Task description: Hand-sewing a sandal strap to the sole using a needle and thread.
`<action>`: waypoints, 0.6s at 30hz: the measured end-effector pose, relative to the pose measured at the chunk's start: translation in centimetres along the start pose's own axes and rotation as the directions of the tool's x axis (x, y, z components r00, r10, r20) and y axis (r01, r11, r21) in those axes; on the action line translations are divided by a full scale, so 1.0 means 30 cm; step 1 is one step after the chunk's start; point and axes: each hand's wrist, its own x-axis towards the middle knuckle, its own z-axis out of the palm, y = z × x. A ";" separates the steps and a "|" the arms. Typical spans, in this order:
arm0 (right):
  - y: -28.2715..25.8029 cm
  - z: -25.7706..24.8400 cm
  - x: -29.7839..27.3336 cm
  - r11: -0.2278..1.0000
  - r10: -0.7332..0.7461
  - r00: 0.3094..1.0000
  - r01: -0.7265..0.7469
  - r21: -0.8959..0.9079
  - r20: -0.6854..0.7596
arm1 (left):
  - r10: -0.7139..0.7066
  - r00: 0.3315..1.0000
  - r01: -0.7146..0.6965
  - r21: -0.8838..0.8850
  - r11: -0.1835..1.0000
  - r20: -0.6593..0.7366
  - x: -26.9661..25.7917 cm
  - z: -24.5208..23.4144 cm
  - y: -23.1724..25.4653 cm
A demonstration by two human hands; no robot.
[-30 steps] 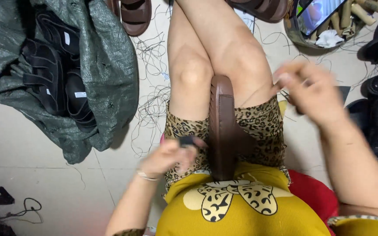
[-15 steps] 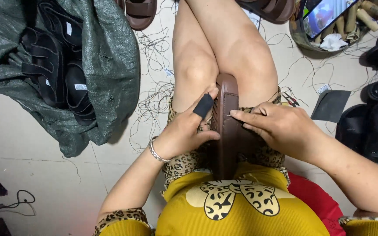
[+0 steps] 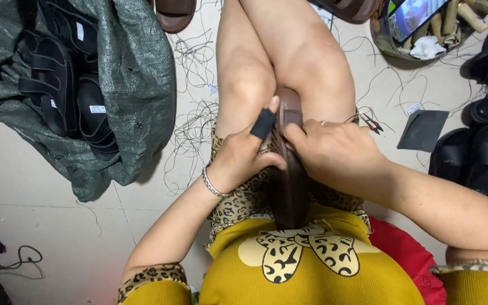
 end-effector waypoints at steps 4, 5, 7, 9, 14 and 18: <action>0.049 0.021 -0.038 0.924 0.072 0.995 -0.092 0.371 0.069 | 0.188 0.931 -0.100 0.278 0.955 -0.313 -0.069 0.027 -0.022; 0.067 0.039 -0.060 0.897 0.088 0.996 -0.095 0.432 0.035 | 0.190 0.906 -0.040 0.370 0.928 -0.379 -0.089 0.034 -0.038; 0.068 0.074 -0.093 0.905 0.087 0.995 -0.057 0.422 -0.051 | 0.106 0.956 -0.148 -0.139 0.979 -0.274 -0.070 -0.109 0.063; 0.068 0.096 -0.112 0.913 0.075 0.988 -0.013 0.407 -0.137 | 0.087 0.986 -0.158 -0.616 0.771 -0.143 -0.058 -0.169 0.121; 0.037 0.067 -0.094 0.897 0.098 0.951 0.043 0.440 -0.293 | -0.271 0.949 0.256 -0.106 0.961 -0.161 0.017 -0.020 0.107; 0.107 -0.051 -0.136 0.969 0.039 0.973 0.019 0.246 -0.227 | 0.207 0.951 -0.124 0.332 0.935 -0.229 -0.040 0.057 0.097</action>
